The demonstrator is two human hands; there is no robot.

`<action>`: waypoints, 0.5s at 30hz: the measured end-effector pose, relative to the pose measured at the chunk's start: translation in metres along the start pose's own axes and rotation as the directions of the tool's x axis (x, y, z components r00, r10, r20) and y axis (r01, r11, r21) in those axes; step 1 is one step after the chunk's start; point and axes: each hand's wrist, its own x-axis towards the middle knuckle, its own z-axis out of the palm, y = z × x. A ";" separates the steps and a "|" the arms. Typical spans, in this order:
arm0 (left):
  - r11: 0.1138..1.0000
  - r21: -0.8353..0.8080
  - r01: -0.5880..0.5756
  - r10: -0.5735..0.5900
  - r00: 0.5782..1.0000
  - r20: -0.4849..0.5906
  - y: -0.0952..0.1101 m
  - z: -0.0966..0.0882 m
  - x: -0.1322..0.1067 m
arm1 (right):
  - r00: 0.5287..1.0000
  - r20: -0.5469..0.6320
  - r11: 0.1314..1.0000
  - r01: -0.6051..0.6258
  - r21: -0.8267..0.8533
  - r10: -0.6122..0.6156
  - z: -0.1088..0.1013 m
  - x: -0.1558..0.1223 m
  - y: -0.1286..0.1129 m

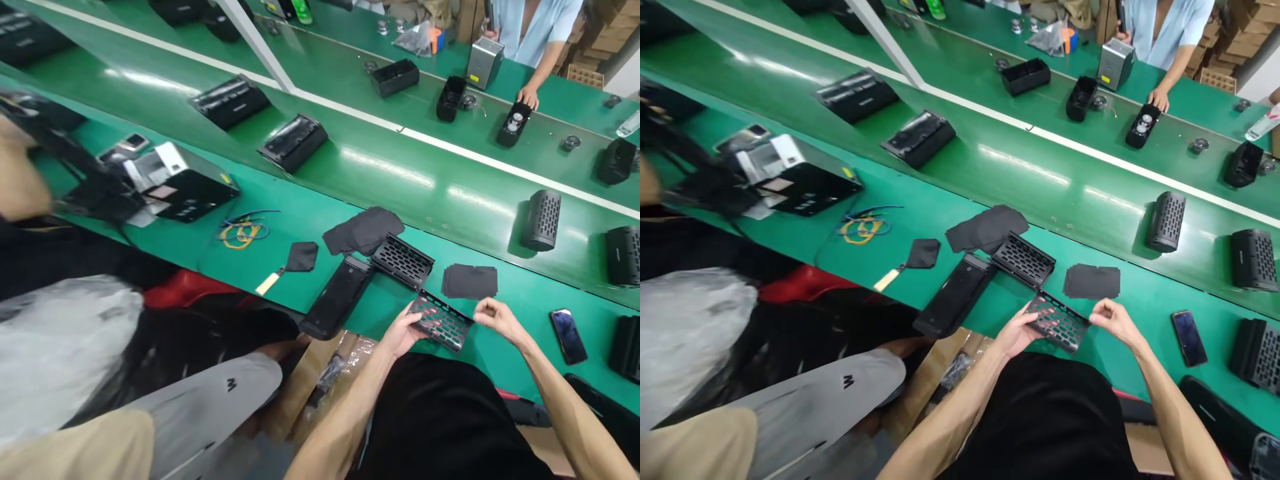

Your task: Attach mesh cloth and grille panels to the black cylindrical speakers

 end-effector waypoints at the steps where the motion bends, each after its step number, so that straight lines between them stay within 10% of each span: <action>1: 1.000 0.008 0.003 -0.003 1.000 -0.029 -0.006 0.002 0.002 | 0.994 -0.107 0.997 -0.003 -0.076 -0.005 0.001 0.013 -0.002; 4: 1.000 0.016 0.012 -0.011 0.997 -0.071 -0.026 0.011 0.006 | 0.932 -0.360 0.957 -0.063 -0.283 -0.045 0.013 0.051 -0.011; 9: 0.979 0.206 0.002 0.019 0.995 -0.100 -0.045 0.018 0.006 | 0.922 -0.379 0.926 -0.078 -0.371 -0.074 0.024 0.082 -0.018; 15: 0.575 0.796 0.190 0.126 0.941 -0.315 -0.015 0.003 -0.020 | 0.930 -0.328 0.921 0.026 -0.389 -0.164 -0.003 0.053 -0.026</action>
